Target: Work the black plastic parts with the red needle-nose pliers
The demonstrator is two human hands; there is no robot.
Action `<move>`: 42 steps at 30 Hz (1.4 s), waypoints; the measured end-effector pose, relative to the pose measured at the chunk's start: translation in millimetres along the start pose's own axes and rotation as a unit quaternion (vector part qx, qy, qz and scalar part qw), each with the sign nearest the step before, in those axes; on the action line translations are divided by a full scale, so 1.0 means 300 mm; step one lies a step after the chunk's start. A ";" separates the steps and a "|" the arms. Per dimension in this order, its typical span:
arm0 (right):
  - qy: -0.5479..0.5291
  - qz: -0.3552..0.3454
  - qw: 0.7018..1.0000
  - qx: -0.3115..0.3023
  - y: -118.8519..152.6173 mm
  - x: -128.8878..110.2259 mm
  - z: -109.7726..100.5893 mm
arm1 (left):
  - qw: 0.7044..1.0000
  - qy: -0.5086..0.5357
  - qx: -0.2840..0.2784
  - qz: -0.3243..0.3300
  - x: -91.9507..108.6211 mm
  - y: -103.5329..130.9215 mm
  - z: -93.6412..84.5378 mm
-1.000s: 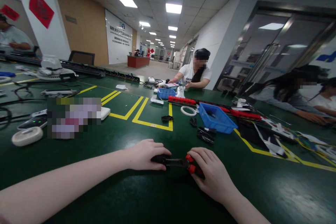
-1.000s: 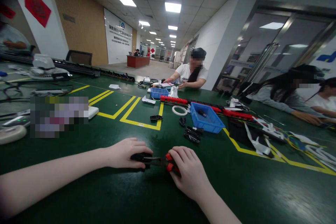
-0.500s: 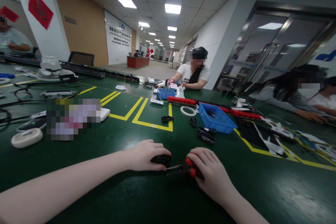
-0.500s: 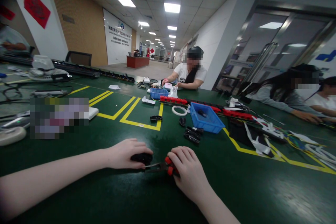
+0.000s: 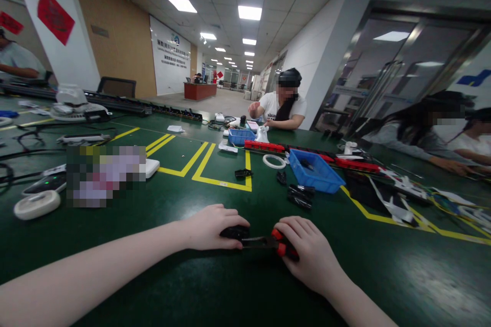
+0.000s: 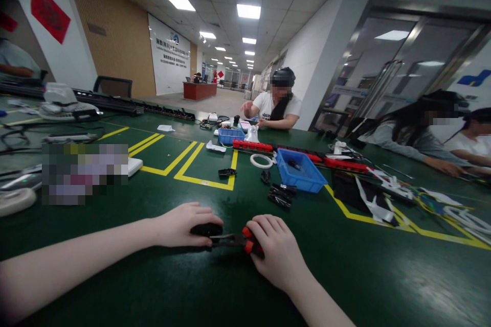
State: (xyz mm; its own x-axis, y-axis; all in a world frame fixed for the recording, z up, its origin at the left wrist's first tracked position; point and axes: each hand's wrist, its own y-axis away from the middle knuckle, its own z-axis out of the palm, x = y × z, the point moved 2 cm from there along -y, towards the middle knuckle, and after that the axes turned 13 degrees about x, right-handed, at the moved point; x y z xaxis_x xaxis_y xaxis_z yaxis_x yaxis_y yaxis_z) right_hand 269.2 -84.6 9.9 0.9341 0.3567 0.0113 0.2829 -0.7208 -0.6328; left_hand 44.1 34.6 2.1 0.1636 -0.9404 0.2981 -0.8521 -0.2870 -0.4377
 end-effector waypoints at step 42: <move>-0.006 0.004 1.000 0.012 -0.011 -0.002 -0.005 | 0.988 0.151 0.039 -0.017 -0.024 0.008 -0.003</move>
State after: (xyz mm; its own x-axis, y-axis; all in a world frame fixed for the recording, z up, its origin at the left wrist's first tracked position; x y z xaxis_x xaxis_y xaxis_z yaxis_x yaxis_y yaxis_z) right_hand 268.1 -83.5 13.2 0.9336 0.3584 -0.0028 0.2703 -0.7093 -0.6510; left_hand 40.4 40.8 -0.3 0.0262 -0.8364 0.5475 -0.8061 -0.3416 -0.4833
